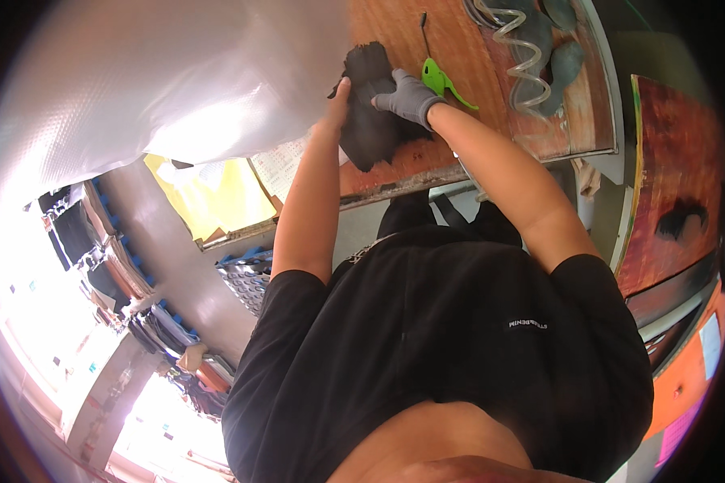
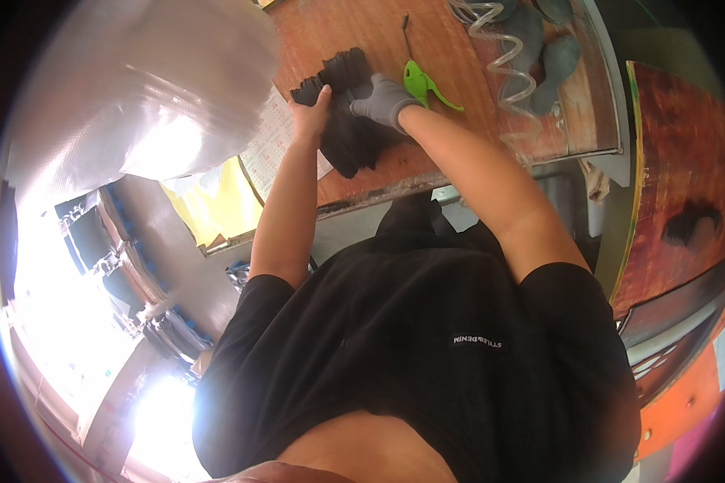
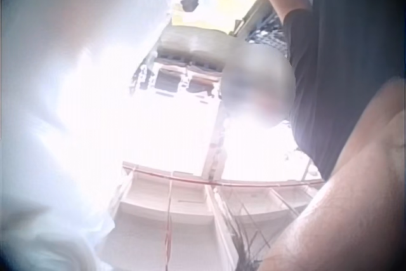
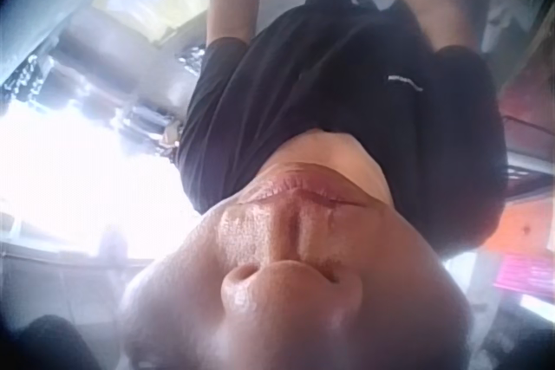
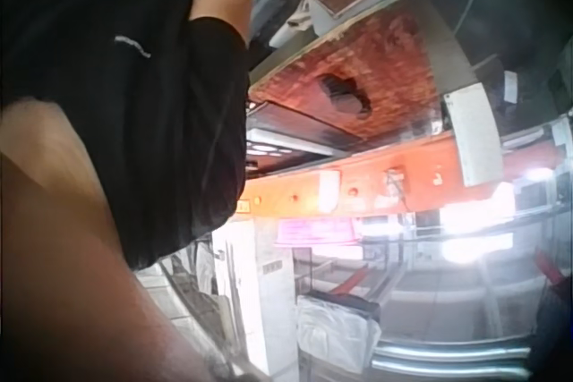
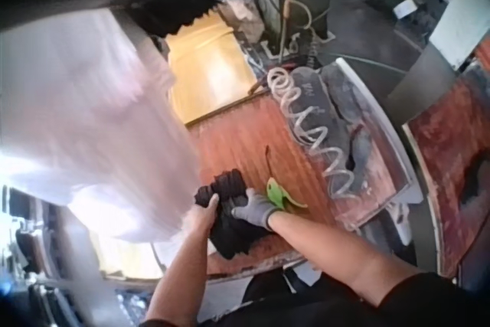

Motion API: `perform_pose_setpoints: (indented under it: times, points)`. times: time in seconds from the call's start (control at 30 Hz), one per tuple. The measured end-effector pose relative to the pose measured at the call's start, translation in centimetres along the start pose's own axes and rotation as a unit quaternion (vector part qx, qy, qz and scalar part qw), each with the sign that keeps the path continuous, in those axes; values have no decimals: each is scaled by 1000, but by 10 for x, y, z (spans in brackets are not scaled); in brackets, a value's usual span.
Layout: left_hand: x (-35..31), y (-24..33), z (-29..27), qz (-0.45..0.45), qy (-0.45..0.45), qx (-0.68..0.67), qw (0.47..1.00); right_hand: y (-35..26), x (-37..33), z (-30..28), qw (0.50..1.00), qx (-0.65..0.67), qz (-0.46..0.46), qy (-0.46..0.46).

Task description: The person handles black shoe soles, aligns them, and places them into clear plastic bags. The person then ties the bags and places them on a nearby rack. The person also handles a small white label and places it on the bag.

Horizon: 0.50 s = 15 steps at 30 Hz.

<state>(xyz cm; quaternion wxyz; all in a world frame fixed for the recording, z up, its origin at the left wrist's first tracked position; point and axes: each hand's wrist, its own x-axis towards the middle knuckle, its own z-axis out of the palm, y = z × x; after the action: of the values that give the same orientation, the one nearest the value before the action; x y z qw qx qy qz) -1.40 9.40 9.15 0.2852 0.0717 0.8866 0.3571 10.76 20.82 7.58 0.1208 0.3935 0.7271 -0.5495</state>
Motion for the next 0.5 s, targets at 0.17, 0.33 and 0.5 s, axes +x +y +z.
perform_pose_setpoints:
  times: [0.17,0.33,0.5]
  points:
    - [5,-16,-10,61,-71,27,995,-17,-5,0,998,-33,46,15]
    - [11,-35,8,38,0,75,996,-29,-6,0,994,-92,52,-1]
    - [14,-19,0,-18,94,-75,993,-22,-13,-4,998,-60,34,-1]
